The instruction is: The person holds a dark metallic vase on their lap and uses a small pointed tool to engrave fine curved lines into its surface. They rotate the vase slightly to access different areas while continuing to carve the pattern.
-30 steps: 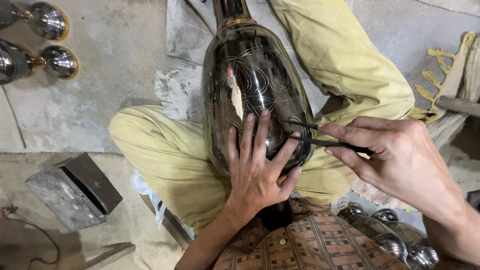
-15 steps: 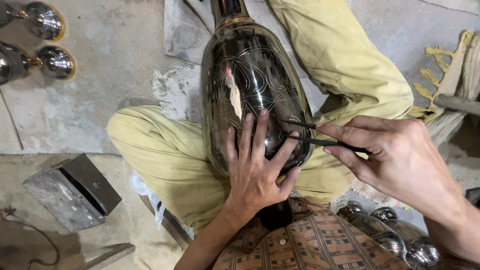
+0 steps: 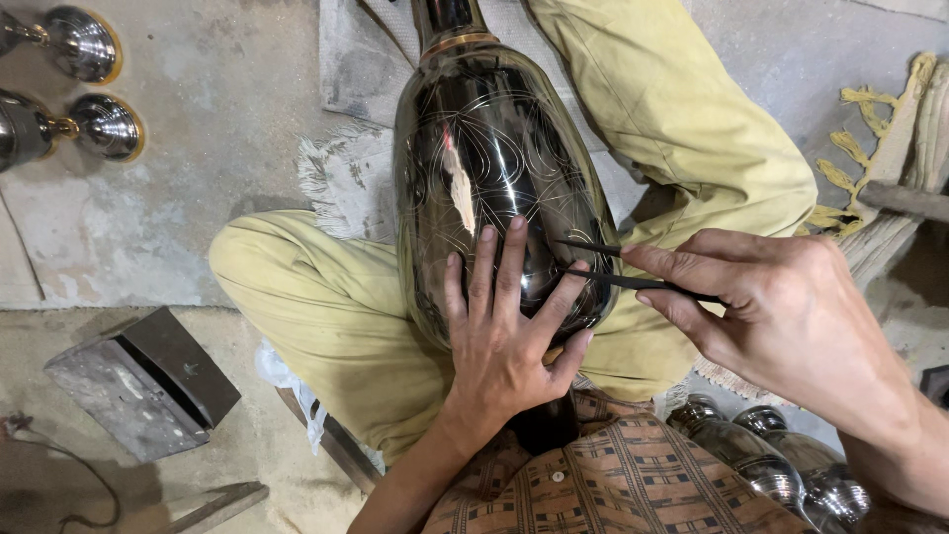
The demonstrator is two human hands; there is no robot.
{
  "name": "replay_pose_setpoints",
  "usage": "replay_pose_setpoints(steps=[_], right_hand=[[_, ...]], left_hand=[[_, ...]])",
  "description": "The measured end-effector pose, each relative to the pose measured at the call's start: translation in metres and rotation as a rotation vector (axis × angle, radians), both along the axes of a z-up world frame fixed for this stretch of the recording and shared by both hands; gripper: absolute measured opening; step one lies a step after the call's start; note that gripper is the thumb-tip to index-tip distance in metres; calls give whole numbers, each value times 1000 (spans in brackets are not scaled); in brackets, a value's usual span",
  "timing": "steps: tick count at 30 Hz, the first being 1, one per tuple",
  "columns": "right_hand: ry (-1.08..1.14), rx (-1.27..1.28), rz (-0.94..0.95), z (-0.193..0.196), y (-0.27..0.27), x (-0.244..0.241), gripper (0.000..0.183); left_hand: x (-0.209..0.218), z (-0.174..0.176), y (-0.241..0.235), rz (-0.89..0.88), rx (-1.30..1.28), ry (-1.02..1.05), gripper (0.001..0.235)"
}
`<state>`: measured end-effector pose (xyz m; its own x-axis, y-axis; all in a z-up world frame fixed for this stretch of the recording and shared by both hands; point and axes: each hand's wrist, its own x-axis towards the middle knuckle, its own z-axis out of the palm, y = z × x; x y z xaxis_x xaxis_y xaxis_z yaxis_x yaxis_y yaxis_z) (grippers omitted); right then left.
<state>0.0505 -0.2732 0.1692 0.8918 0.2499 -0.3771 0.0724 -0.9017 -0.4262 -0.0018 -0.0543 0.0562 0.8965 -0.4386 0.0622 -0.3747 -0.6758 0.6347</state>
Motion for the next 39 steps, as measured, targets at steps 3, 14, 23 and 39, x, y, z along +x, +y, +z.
replay_pose_setpoints(steps=[3,14,23,39], right_hand=[[-14,4,3,1,1,0,32],[0,-6,-5,3,3,2,32],[-18,14,44,-1,0,3,28],[52,-91,279,-1,3,32,31]], left_hand=[[0,1,0,5,-1,1,55],[0,0,-1,9,6,-8,55],[1,0,0,7,9,-7,56],[-2,-4,-1,55,-62,-46,52]])
